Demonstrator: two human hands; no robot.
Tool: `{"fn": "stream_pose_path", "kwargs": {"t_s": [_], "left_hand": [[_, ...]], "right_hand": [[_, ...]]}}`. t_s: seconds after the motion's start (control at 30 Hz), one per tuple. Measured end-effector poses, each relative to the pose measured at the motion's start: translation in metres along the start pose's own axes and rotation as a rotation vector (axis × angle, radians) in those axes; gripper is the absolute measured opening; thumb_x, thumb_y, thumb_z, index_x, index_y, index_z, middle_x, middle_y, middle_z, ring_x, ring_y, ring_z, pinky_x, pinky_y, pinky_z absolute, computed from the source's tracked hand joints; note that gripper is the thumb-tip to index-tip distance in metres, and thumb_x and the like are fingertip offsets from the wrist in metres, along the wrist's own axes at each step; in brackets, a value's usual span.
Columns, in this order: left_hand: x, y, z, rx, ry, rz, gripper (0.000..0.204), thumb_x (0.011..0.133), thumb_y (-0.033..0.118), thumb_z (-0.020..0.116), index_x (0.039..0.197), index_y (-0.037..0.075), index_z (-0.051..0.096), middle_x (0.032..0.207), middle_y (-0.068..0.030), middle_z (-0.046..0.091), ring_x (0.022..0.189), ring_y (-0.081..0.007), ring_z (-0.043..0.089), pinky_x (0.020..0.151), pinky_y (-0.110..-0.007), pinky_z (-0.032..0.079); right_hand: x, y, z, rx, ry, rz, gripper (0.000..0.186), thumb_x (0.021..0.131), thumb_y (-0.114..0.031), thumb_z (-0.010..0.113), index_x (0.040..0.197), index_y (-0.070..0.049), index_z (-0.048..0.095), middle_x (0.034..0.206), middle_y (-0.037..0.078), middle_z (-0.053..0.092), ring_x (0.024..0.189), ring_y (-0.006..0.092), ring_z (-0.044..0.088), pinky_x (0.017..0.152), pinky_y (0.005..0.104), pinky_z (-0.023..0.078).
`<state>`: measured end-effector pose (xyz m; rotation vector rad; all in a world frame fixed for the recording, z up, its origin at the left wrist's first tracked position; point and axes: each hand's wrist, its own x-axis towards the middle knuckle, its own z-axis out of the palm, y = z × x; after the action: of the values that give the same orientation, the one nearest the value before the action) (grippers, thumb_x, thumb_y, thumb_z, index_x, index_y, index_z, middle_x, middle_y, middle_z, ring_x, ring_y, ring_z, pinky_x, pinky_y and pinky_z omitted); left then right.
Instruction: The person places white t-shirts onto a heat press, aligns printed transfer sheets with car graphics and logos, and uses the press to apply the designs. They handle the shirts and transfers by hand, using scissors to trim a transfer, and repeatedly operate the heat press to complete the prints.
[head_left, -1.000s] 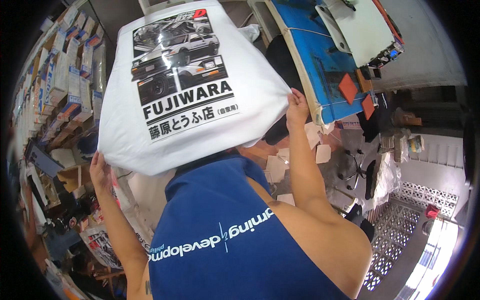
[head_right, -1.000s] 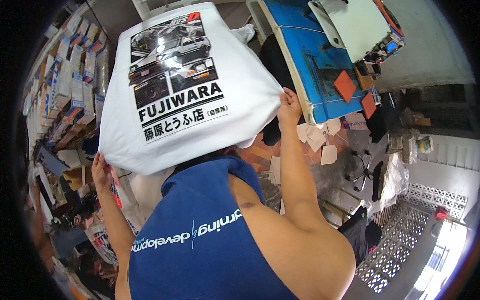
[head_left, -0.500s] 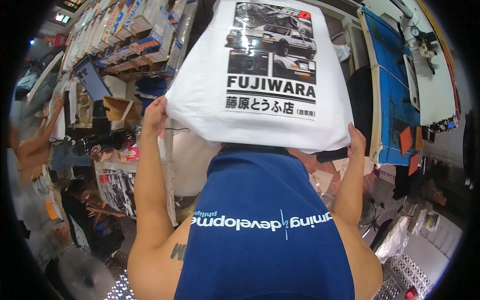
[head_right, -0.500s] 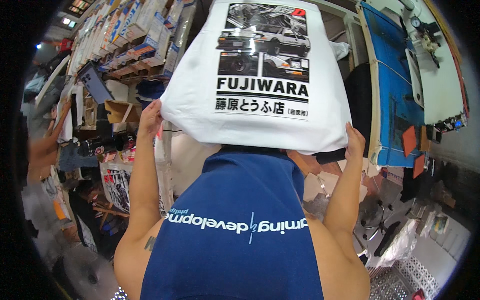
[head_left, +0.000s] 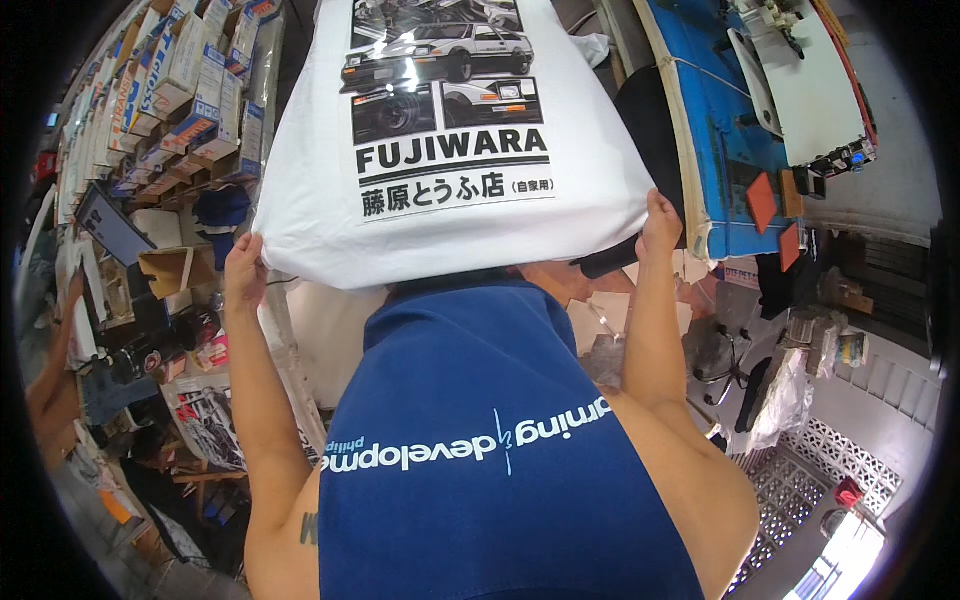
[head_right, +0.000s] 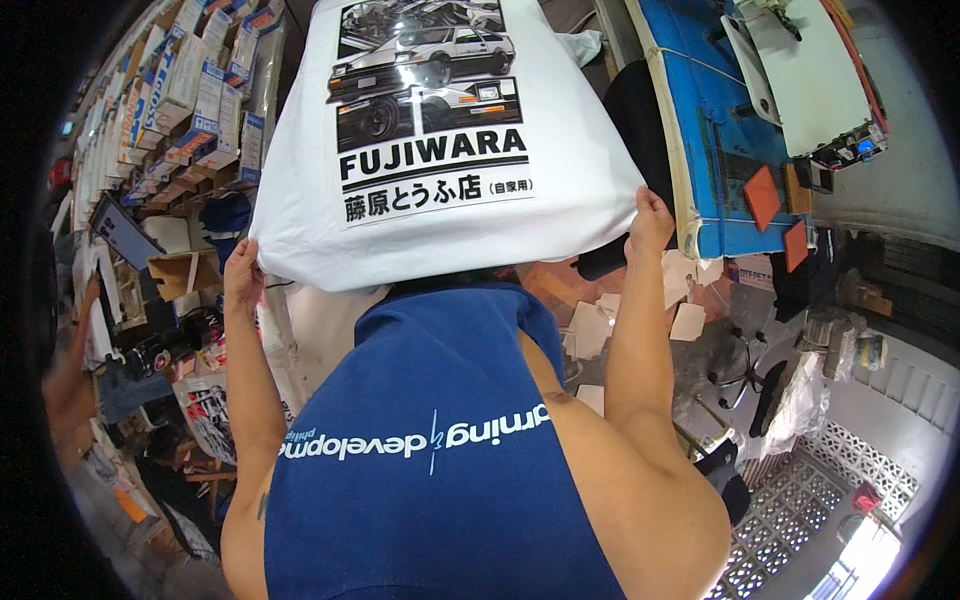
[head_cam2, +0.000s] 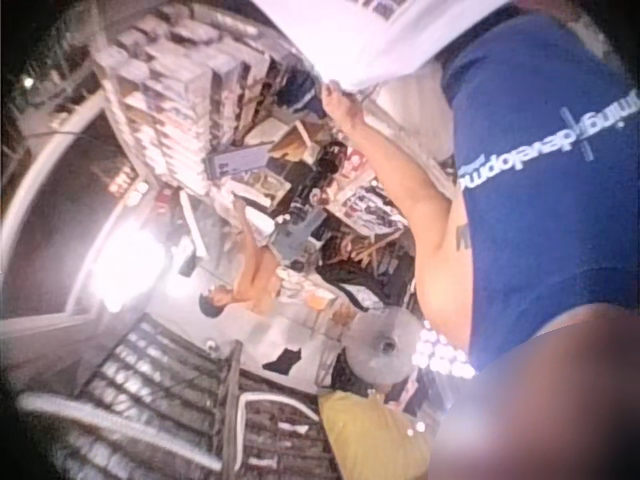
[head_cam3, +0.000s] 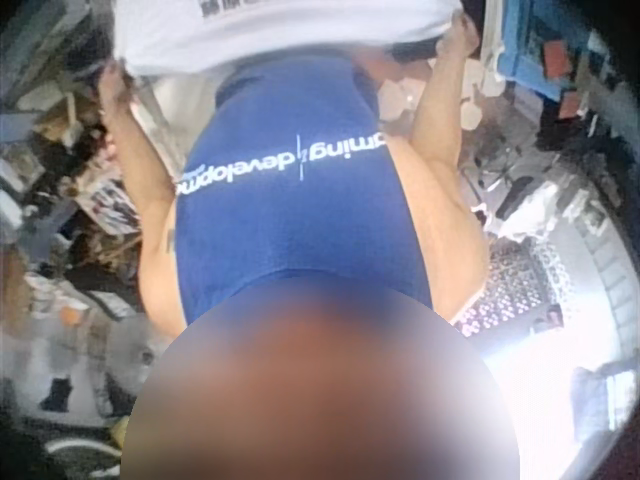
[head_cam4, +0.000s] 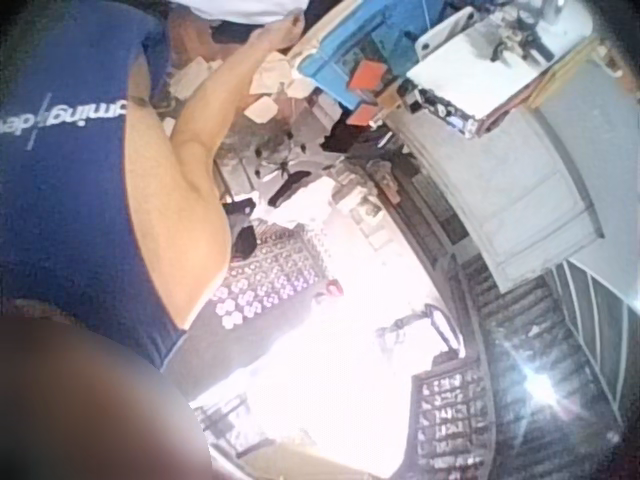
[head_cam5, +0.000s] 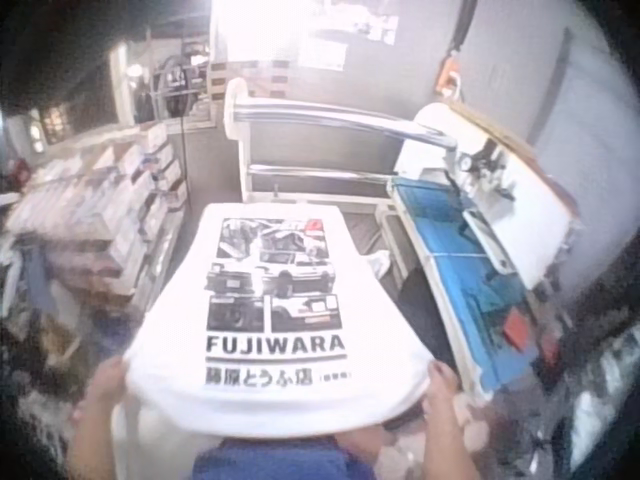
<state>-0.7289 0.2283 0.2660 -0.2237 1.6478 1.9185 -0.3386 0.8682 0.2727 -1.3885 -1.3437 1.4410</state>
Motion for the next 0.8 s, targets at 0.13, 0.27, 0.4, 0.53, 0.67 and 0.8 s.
{"fn": "stream_pose_path", "kwargs": {"t_s": [0.13,0.27,0.4,0.53,0.67,0.8], "left_hand": [[-0.003,0.0,0.003,0.023,0.019,0.013,0.021,0.106,0.017,0.063,0.121,0.003,0.062,0.104,-0.0028,0.073,0.087,-0.0106,0.071,0.076,-0.027,0.058],[-0.005,-0.004,0.007,-0.005,0.027,0.016,0.021,0.106,0.019,0.063,0.121,0.004,0.062,0.104,-0.0031,0.074,0.089,-0.0114,0.071,0.078,-0.027,0.058],[0.002,-0.023,0.003,0.047,0.085,-0.03,0.026,0.106,0.022,0.064,0.123,0.003,0.064,0.107,-0.0037,0.074,0.092,-0.0128,0.071,0.083,-0.03,0.058],[0.016,-0.055,0.003,0.241,0.202,0.071,0.036,0.103,0.027,0.068,0.127,-0.001,0.067,0.11,-0.0055,0.074,0.095,-0.0138,0.067,0.087,-0.029,0.053],[0.029,-0.089,0.051,0.41,0.139,-0.016,0.041,0.101,0.029,0.07,0.126,-0.004,0.068,0.107,-0.0069,0.075,0.098,-0.0143,0.067,0.088,-0.029,0.052],[0.023,-0.114,0.136,-0.024,-0.014,-0.303,0.033,0.102,0.02,0.067,0.125,-0.005,0.067,0.112,-0.0091,0.073,0.094,-0.0145,0.068,0.085,-0.031,0.055]], "right_hand": [[-0.006,-0.006,0.006,-0.026,0.023,-0.017,0.03,0.1,-0.023,0.074,0.111,0.005,0.074,0.104,0.006,0.073,0.094,0.0133,0.064,0.088,0.0269,0.05],[-0.016,-0.013,0.015,-0.217,0.09,-0.062,0.029,0.099,-0.024,0.075,0.106,0.005,0.076,0.097,0.006,0.075,0.088,0.013,0.065,0.083,0.0271,0.051],[-0.021,-0.013,0.02,-0.49,0.124,-0.163,0.033,0.096,-0.029,0.076,0.102,0.003,0.077,0.095,0.012,0.078,0.087,0.0195,0.071,0.082,0.0328,0.054],[-0.022,0.005,0.03,-0.881,0.163,-0.318,0.033,0.093,-0.033,0.072,0.104,-0.002,0.079,0.104,0.02,0.077,0.096,0.0371,0.074,0.088,0.0446,0.056],[-0.022,0.037,0.062,-0.861,-0.211,-0.072,0.027,0.091,-0.023,0.07,0.104,-0.001,0.079,0.104,0.019,0.078,0.095,0.0309,0.075,0.085,0.039,0.057],[-0.031,0.052,0.088,-0.126,-0.575,0.526,0.029,0.09,-0.022,0.074,0.11,-0.002,0.079,0.103,0.014,0.079,0.092,0.0232,0.074,0.084,0.0352,0.056]]}}
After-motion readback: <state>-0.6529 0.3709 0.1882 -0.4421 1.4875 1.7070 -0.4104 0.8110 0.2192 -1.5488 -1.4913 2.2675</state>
